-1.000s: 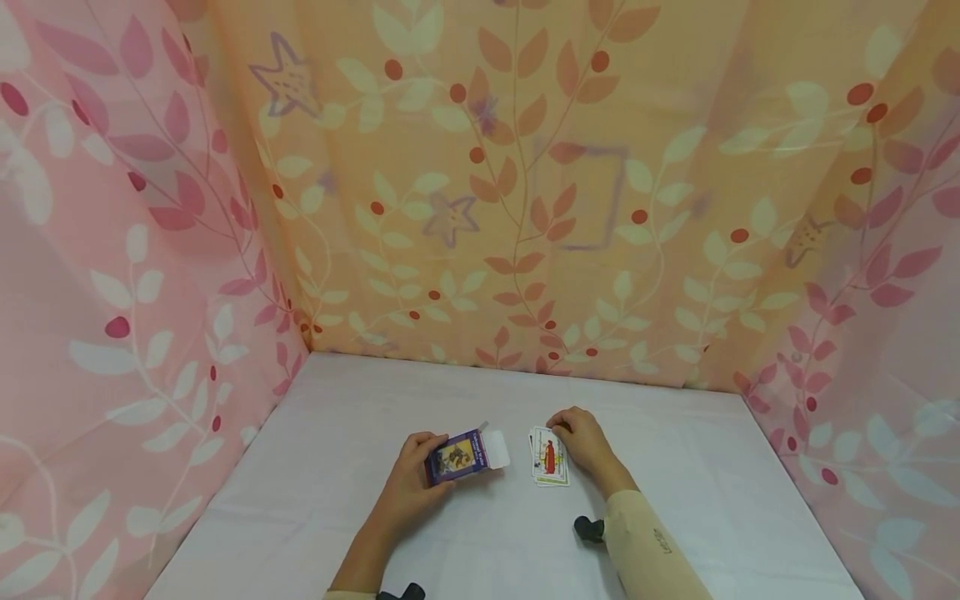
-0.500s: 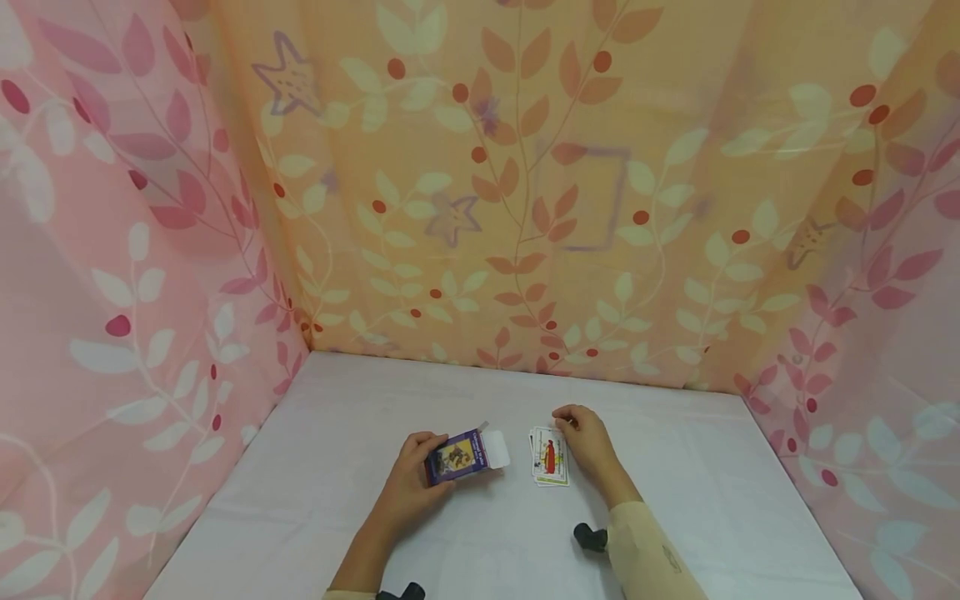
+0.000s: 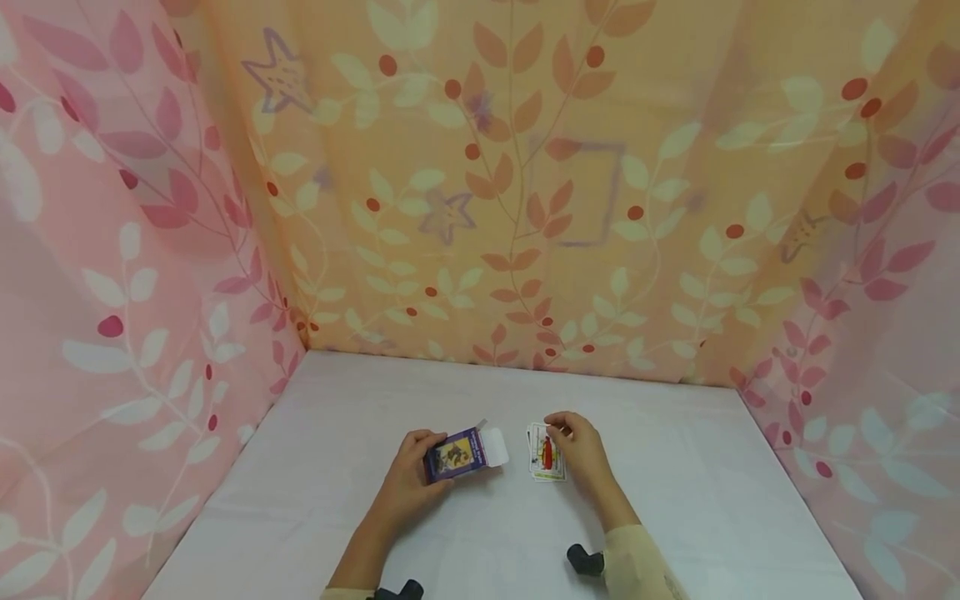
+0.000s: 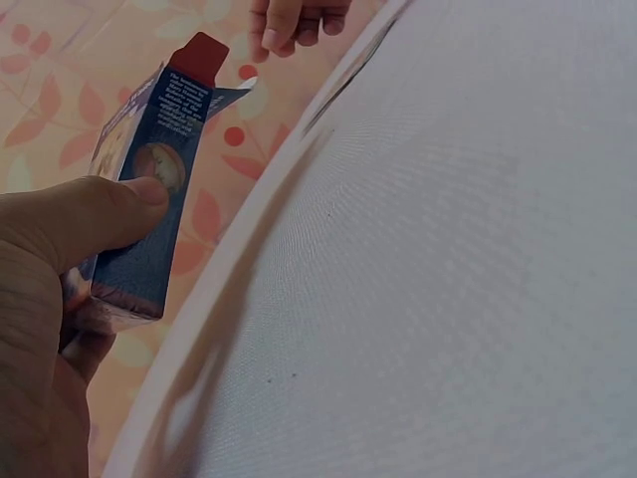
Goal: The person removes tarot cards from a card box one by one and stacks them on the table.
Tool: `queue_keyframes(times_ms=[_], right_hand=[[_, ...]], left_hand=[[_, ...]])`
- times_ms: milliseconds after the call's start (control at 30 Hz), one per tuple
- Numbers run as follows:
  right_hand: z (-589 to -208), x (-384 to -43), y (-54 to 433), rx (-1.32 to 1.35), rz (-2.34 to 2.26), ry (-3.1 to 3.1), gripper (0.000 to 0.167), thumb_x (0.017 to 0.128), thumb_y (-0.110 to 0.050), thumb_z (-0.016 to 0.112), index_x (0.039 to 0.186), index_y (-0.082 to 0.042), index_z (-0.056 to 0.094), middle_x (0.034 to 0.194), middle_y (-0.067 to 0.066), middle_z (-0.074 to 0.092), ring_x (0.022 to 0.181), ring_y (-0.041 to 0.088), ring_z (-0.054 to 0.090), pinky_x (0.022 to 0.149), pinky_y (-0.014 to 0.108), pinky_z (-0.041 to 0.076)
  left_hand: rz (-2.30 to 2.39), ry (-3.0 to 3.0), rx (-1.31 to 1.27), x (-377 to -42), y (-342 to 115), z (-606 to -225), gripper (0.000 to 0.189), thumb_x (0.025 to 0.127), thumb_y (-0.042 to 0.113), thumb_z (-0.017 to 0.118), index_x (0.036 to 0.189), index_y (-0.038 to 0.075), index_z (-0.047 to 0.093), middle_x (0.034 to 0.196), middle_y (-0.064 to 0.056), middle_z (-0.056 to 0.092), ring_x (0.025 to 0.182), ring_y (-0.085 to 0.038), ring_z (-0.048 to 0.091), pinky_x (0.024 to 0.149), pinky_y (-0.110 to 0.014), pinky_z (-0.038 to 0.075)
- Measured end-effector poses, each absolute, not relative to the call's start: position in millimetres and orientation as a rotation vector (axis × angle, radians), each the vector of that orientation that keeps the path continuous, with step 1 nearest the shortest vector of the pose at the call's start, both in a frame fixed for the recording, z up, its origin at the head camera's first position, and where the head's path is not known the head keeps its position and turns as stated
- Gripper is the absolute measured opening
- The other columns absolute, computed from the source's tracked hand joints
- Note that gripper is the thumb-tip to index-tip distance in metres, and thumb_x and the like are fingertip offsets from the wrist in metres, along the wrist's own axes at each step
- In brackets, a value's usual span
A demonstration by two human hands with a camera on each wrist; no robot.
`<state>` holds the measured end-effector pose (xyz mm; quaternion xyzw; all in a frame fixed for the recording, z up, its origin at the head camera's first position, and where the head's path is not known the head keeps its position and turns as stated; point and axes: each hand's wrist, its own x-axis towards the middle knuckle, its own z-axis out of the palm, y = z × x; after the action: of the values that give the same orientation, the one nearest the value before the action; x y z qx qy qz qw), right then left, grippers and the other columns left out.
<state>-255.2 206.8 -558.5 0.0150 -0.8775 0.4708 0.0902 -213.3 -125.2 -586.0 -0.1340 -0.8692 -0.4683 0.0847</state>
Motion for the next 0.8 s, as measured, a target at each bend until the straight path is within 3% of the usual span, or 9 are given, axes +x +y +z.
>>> queue_keyframes(times_ms=[367,600,800], right_hand=[[-549,-236,178,0.141,1.382,-2.541,0.012,0.094,-0.01,0.074,0.105,-0.012,0.075,0.09,-0.002,0.069,0.083,0.013,0.058,0.067,0.024,0.046],[-546,-226,163,0.127,1.407,-2.539,0.011,0.093,-0.013,0.075,0.104,-0.015,0.075,0.091,-0.006,0.069,0.084,0.011,0.058,0.073,0.023,0.05],[-549,-222,154,0.172,1.416,-2.516,0.009,0.093,-0.014,0.075,0.102,-0.016,0.075,0.091,-0.005,0.07,0.08,0.009,0.058,0.069,0.022,0.05]], left_hand=[[-1.402,-2.579,-0.402,-212,-127,-588,0.079,0.07,0.016,0.095,0.14,0.028,0.059,0.137,0.005,0.05,0.131,-0.023,0.052,0.116,-0.051,0.041],[-1.415,-2.584,-0.4,-212,-125,-585,0.079,0.07,0.017,0.095,0.14,0.029,0.059,0.137,0.006,0.049,0.131,-0.023,0.052,0.116,-0.052,0.041],[-1.414,-2.572,-0.415,-213,-125,-585,0.079,0.069,0.016,0.096,0.138,0.027,0.06,0.136,0.005,0.05,0.13,-0.022,0.053,0.115,-0.052,0.042]])
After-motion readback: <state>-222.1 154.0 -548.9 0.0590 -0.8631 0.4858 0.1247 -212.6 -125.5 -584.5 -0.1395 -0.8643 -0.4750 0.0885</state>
